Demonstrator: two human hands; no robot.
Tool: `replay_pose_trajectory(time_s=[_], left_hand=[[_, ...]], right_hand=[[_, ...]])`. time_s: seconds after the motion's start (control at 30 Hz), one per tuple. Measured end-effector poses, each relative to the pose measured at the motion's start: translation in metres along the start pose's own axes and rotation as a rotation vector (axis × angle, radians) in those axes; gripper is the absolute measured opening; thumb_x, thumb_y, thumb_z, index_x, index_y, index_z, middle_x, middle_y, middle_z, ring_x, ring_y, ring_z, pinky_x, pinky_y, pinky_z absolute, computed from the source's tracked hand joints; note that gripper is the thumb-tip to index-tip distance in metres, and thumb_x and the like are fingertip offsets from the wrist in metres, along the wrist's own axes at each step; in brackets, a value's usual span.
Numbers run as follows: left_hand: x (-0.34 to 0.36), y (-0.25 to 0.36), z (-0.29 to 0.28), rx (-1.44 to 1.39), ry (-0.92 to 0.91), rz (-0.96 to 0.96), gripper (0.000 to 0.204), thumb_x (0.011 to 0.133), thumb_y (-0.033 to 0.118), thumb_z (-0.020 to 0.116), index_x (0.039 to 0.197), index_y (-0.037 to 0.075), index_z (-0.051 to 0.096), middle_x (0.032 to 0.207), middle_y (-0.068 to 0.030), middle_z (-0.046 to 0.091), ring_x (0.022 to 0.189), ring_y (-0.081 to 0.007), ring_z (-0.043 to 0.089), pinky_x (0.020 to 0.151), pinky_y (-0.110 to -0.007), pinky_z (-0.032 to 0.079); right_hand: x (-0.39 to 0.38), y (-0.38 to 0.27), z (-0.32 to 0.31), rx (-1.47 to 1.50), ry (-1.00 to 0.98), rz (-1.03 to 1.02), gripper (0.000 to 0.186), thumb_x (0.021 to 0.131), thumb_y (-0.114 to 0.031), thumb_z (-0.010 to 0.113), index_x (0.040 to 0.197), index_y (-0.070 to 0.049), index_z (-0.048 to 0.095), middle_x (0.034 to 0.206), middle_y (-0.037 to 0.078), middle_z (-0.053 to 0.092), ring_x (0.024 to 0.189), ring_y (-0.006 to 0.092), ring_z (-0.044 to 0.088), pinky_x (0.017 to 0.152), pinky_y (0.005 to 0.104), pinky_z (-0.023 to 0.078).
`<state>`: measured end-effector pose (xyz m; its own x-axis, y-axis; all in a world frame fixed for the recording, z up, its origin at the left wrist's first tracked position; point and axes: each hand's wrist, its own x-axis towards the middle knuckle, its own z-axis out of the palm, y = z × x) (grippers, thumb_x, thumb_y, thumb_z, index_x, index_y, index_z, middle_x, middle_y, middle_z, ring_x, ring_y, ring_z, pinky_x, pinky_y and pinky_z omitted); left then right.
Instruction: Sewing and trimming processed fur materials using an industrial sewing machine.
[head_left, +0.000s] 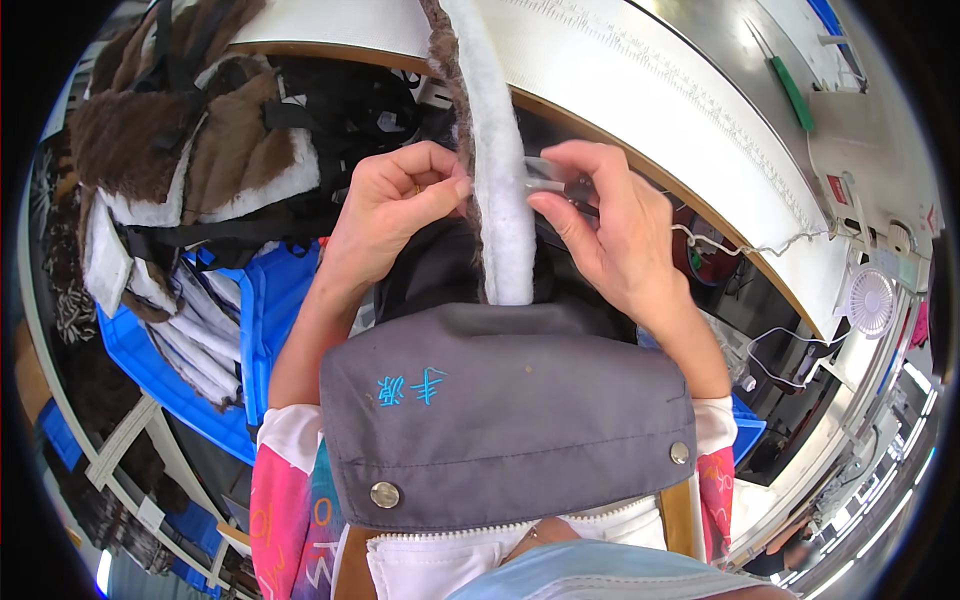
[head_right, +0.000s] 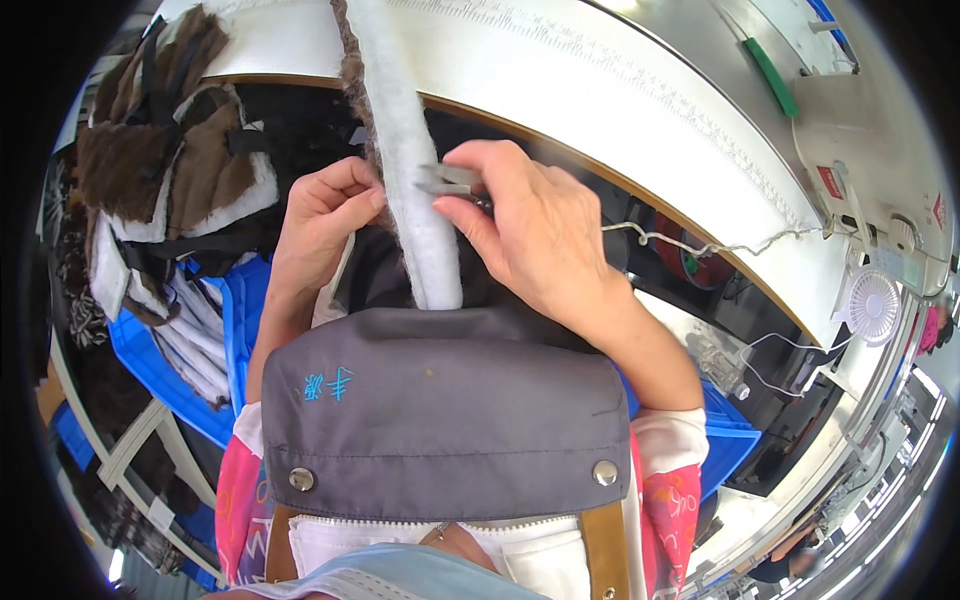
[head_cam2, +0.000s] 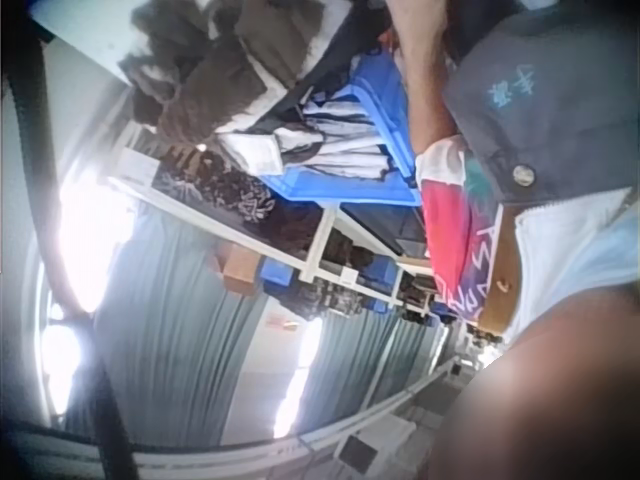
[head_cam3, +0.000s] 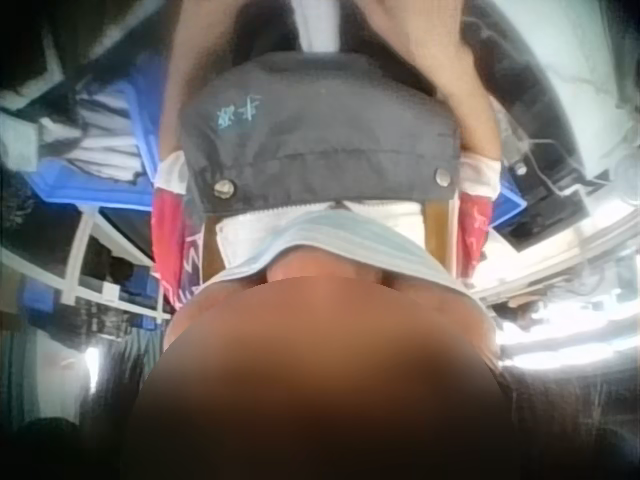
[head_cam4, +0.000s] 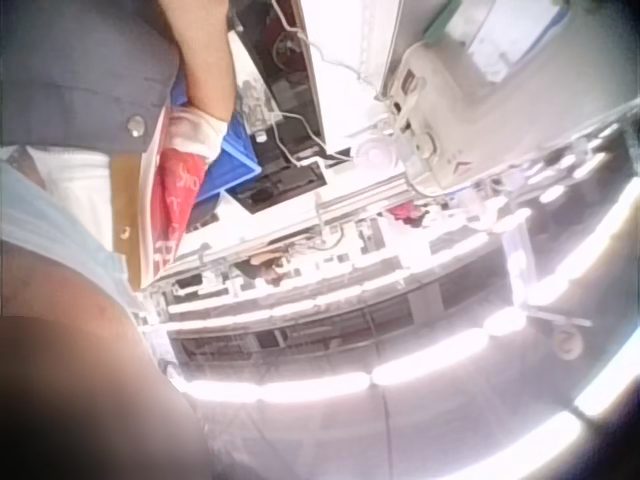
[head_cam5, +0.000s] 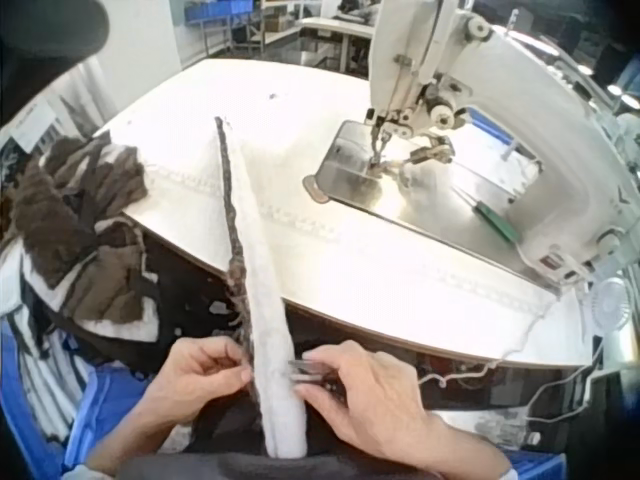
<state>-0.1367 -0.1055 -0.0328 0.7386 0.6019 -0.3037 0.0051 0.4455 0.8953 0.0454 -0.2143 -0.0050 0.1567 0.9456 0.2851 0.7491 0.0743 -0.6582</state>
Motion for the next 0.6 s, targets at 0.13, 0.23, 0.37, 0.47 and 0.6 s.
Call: replay_pose_trajectory(time_s=[0.13, 0.23, 0.37, 0.47, 0.6], left_hand=[[0.0, 0.001, 0.002, -0.002, -0.011, 0.023, 0.007, 0.083, 0.003, 0.06, 0.086, -0.003, 0.062, 0.078, -0.0018, 0.061, 0.071, -0.0066, 0.056, 0.067, -0.02, 0.046], [0.0, 0.003, 0.003, 0.04, 0.0, 0.023, 0.007, 0.083, 0.003, 0.06, 0.085, -0.003, 0.062, 0.078, -0.0013, 0.06, 0.071, -0.0065, 0.056, 0.066, -0.02, 0.045], [0.0, 0.007, 0.005, 0.097, -0.011, 0.004, 0.008, 0.083, 0.004, 0.06, 0.084, -0.004, 0.062, 0.077, -0.001, 0.06, 0.071, -0.0062, 0.056, 0.065, -0.019, 0.044], [0.0, 0.011, 0.006, 0.116, -0.025, -0.022, 0.008, 0.083, 0.005, 0.06, 0.084, -0.004, 0.061, 0.077, -0.0011, 0.06, 0.07, -0.0063, 0.056, 0.065, -0.02, 0.044], [0.0, 0.014, 0.006, 0.101, -0.065, -0.041, 0.01, 0.083, 0.006, 0.06, 0.083, -0.004, 0.061, 0.075, -0.0013, 0.06, 0.069, -0.0066, 0.056, 0.065, -0.02, 0.045]], right_hand=[[0.007, 0.0, -0.008, -0.254, -0.073, -0.282, 0.023, 0.073, -0.019, 0.07, 0.091, -0.009, 0.059, 0.072, 0.002, 0.052, 0.057, 0.0178, 0.054, 0.049, 0.0306, 0.041], [0.01, -0.001, -0.011, -0.321, -0.111, -0.338, 0.02, 0.075, -0.018, 0.067, 0.091, -0.01, 0.058, 0.07, 0.002, 0.049, 0.057, 0.0172, 0.053, 0.05, 0.0302, 0.041], [0.013, -0.002, -0.013, -0.393, -0.165, -0.394, 0.019, 0.073, -0.015, 0.062, 0.091, -0.01, 0.056, 0.069, 0.001, 0.046, 0.056, 0.0148, 0.051, 0.049, 0.0289, 0.04], [0.014, -0.001, -0.014, -0.457, -0.201, -0.459, 0.022, 0.07, -0.013, 0.059, 0.091, -0.01, 0.055, 0.069, 0.0, 0.046, 0.055, 0.0133, 0.051, 0.049, 0.028, 0.04], [0.017, 0.004, -0.013, -0.44, -0.223, -0.513, 0.021, 0.07, -0.013, 0.059, 0.09, -0.01, 0.053, 0.068, 0.0, 0.045, 0.054, 0.0133, 0.052, 0.047, 0.0277, 0.04]])
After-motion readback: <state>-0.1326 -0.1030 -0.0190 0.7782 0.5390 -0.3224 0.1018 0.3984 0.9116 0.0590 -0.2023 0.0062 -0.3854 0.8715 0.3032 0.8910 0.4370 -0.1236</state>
